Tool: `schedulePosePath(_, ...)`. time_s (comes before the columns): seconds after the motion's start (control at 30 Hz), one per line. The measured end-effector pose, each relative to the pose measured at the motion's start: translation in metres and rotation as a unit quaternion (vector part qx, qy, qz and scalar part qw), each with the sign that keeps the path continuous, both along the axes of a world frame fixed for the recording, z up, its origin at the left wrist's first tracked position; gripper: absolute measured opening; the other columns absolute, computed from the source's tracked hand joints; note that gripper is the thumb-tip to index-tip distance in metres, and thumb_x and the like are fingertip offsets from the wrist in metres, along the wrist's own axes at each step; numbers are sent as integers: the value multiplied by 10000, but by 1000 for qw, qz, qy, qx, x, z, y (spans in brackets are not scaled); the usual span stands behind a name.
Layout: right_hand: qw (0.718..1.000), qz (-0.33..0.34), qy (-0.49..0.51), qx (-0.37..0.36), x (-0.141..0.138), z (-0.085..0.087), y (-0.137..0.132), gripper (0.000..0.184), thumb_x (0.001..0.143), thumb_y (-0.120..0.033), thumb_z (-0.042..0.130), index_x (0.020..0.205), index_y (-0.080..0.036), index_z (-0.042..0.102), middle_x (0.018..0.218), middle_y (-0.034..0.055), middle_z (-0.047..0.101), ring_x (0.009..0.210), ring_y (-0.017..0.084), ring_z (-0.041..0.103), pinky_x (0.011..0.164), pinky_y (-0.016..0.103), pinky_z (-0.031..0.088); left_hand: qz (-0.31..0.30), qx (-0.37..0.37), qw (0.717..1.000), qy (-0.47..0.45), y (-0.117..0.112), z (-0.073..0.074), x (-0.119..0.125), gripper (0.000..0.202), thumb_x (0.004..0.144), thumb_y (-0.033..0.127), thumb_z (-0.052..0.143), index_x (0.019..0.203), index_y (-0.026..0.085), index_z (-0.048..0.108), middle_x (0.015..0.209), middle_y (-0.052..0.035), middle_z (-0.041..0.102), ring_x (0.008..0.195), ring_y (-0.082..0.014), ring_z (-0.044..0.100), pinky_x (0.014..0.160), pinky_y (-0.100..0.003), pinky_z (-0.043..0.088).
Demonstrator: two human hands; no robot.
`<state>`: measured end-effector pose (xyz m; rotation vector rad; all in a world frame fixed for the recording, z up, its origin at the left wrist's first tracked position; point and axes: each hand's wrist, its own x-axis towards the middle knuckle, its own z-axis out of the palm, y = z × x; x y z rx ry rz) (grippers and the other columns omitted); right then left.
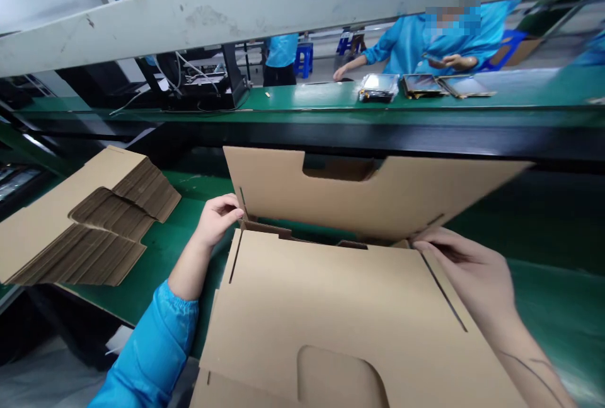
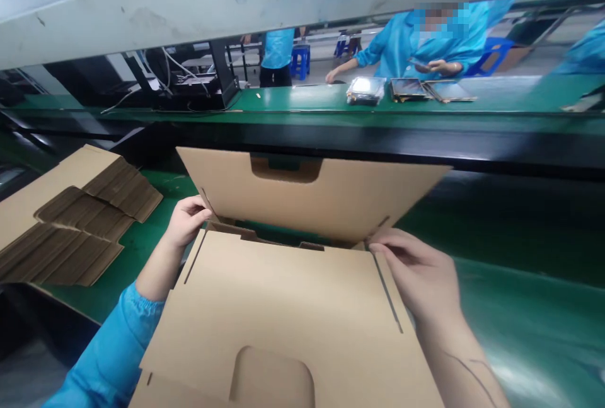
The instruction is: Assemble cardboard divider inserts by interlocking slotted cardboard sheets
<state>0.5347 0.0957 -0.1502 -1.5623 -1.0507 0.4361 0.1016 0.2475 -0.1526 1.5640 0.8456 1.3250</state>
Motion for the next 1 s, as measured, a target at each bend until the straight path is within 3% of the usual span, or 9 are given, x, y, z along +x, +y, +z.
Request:
schedulePosePath(0.17, 997, 42, 58, 30, -9, 7, 4, 540, 661, -697, 992, 769, -204, 800, 886, 120, 776, 768, 236, 733, 669, 309, 623, -3, -5, 1000, -27, 1, 0, -1, 436, 723, 557, 1053, 767, 210, 793, 803, -54, 763, 771, -198, 724, 775, -332, 604)
schedulePosePath(0.43, 995, 89, 23, 32, -10, 6, 3, 463, 816, -641, 907, 779, -211, 739, 840, 88, 724, 758, 226, 713, 705, 343, 635, 13, 1, 999, -48, 2, 0, 2, 466, 697, 557, 1071, 739, 199, 776, 808, -57, 790, 778, -192, 753, 773, -309, 624)
schedulePosePath(0.57, 996, 83, -1, 31, -6, 2, 3, 448, 825, -636, 886, 765, -211, 759, 834, 84, 732, 758, 226, 712, 677, 329, 603, 12, -13, 1000, -11, 1, 1, -1, 459, 711, 565, 1059, 753, 192, 794, 813, -71, 807, 763, -204, 759, 759, -318, 638)
schedulePosePath(0.67, 995, 94, -34, 13, -1, 0, 5, 401, 814, -610, 862, 785, -214, 808, 894, 103, 779, 823, 256, 748, 751, 360, 630, -20, -23, 999, 25, 3, 1, -6, 435, 745, 554, 1044, 781, 184, 818, 846, -94, 824, 795, -221, 775, 772, -322, 644)
schedulePosePath(0.8, 979, 175, -101, -39, 3, -1, 7, 397, 826, -617, 846, 753, -228, 811, 953, 117, 805, 892, 308, 770, 874, 438, 662, -71, -4, 996, 54, 9, 1, -14, 402, 803, 549, 1009, 771, 189, 833, 901, -120, 833, 874, -253, 795, 825, -352, 649)
schedulePosePath(0.9, 974, 193, -107, -55, 3, -3, 8, 380, 837, -592, 835, 745, -225, 797, 1005, 127, 811, 966, 322, 781, 932, 422, 650, -59, 32, 996, 62, 11, -1, -16, 371, 817, 536, 1002, 776, 199, 852, 932, -132, 840, 923, -271, 801, 861, -371, 644)
schedulePosePath(1.0, 979, 163, -103, -58, 4, -7, 9, 421, 809, -620, 822, 739, -207, 779, 1014, 147, 809, 1003, 337, 784, 929, 414, 636, -40, 44, 997, 53, 10, -1, -15, 358, 823, 518, 1003, 778, 198, 849, 929, -127, 830, 905, -257, 791, 848, -358, 633)
